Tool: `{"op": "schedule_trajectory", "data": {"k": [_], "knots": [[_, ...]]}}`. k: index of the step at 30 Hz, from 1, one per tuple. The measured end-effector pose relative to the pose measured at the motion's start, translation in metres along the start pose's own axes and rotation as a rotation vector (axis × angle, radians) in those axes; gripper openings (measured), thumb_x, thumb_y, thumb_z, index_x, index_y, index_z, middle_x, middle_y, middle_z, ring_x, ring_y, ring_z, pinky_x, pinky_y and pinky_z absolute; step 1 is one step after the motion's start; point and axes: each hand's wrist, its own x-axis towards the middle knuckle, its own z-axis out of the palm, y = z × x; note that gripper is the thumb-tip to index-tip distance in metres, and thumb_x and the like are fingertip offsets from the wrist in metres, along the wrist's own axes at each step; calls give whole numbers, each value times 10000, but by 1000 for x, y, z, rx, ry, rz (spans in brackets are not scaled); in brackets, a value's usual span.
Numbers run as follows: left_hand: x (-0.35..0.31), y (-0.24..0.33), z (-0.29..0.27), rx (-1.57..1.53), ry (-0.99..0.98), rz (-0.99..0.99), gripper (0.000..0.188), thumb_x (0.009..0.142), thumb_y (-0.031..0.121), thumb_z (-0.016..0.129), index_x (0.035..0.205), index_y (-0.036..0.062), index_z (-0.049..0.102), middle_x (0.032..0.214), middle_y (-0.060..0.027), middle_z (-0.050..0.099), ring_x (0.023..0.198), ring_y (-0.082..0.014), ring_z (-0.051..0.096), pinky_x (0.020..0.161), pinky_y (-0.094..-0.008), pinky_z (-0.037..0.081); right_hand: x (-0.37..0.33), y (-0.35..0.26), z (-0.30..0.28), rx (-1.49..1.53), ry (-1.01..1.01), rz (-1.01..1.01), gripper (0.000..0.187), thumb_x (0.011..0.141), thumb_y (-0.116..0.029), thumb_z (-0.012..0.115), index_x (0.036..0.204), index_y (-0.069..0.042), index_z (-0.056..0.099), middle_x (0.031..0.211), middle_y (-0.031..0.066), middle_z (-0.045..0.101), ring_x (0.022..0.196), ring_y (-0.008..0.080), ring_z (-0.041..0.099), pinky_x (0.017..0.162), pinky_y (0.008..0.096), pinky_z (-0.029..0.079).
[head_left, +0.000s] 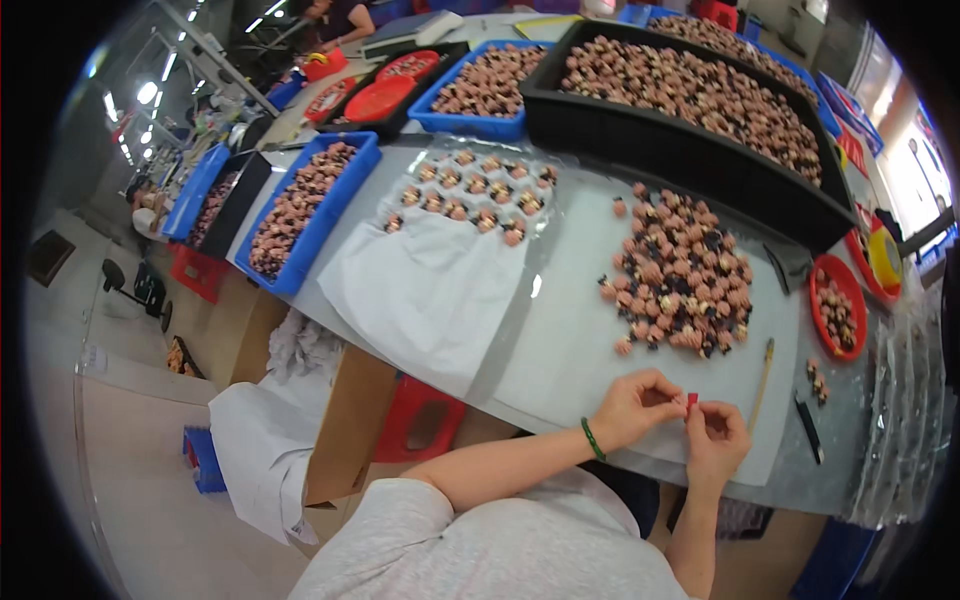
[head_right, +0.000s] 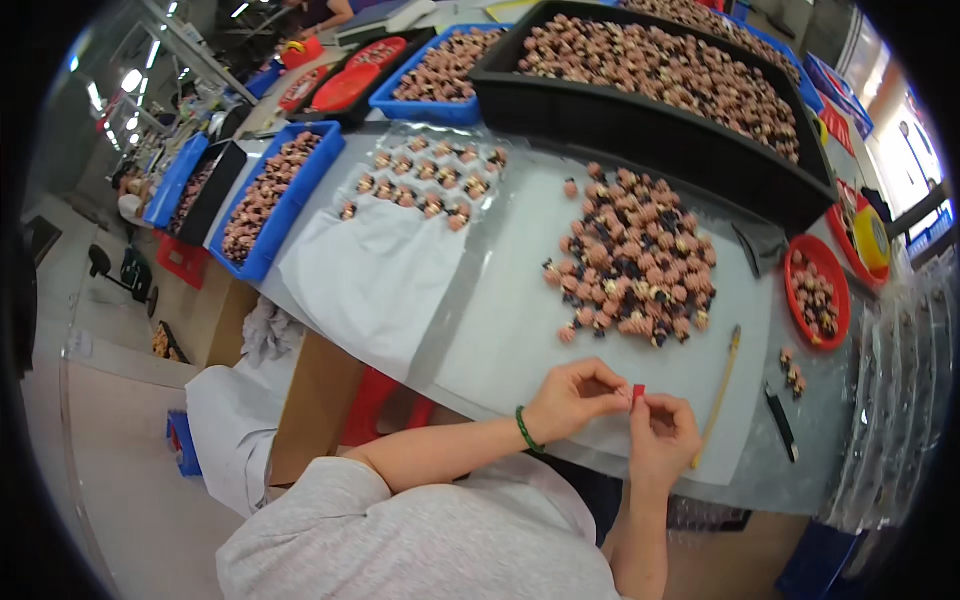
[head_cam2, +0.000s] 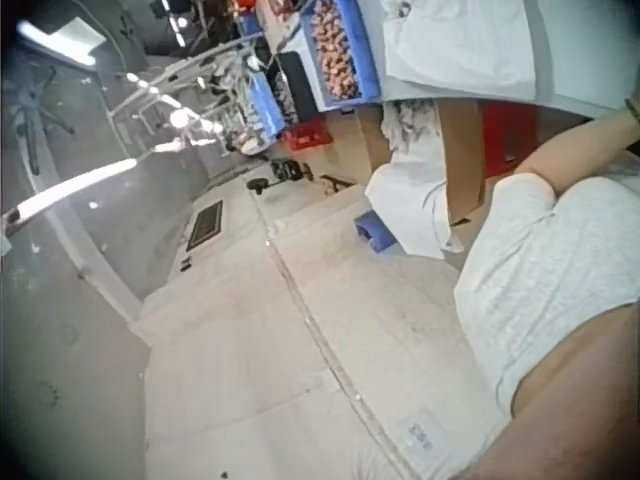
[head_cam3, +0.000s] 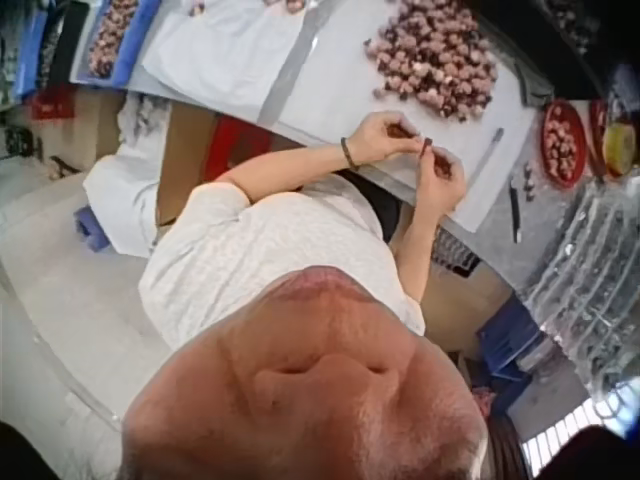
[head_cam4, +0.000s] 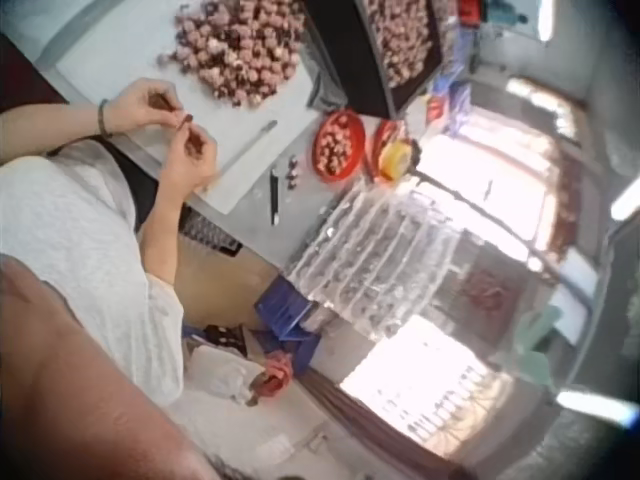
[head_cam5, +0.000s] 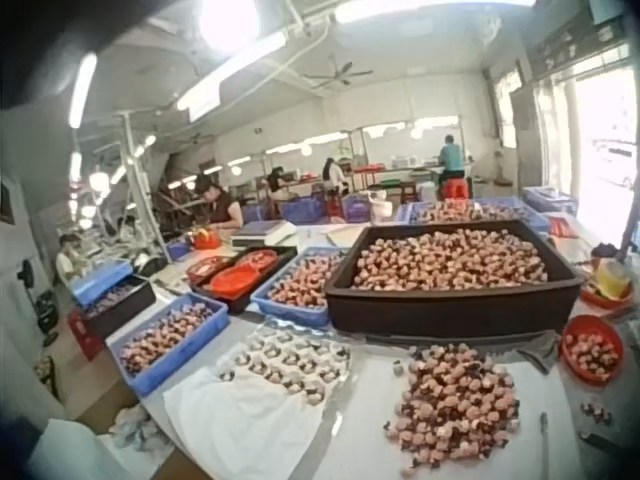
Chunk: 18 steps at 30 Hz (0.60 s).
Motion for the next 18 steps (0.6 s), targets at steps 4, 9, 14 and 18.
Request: {"op": "schedule_trajectory", "data": {"k": [4, 9, 14, 18], "knots": [[-2, -1, 0, 41, 16, -3, 135, 759, -2, 611, 875, -18, 544, 863, -69, 596, 811, -117, 574, 746, -249, 484, -1, -1, -4, -7, -12, 28, 80, 740, 41, 599, 776, 9, 536, 683, 39, 561, 573, 73, 524, 513, 170, 415], [2, 1, -3, 107, -43, 52, 137, 766, 24, 615, 878, -14, 546, 867, -68, 598, 821, -111, 575, 748, -239, 477, 6, -5, -2, -14, -18, 20, 80, 737, 41, 599, 768, 5, 535, 670, 38, 557, 553, 74, 521, 501, 176, 418], [8, -1, -3, 145, -90, 62, 135, 760, 13, 617, 874, -10, 549, 861, -65, 596, 817, -107, 574, 752, -240, 482, 12, -8, -5, 14, -34, 89, 96, 714, 45, 613, 761, -4, 545, 696, 17, 562, 605, 46, 525, 543, 160, 417], [5, 2, 0, 83, 0, 41, 139, 748, 9, 623, 859, -23, 545, 829, -70, 604, 769, -118, 582, 728, -245, 485, 11, -6, -8, -30, -71, 74, 97, 709, 48, 612, 758, -3, 545, 693, 17, 559, 604, 52, 528, 537, 163, 420]]}}
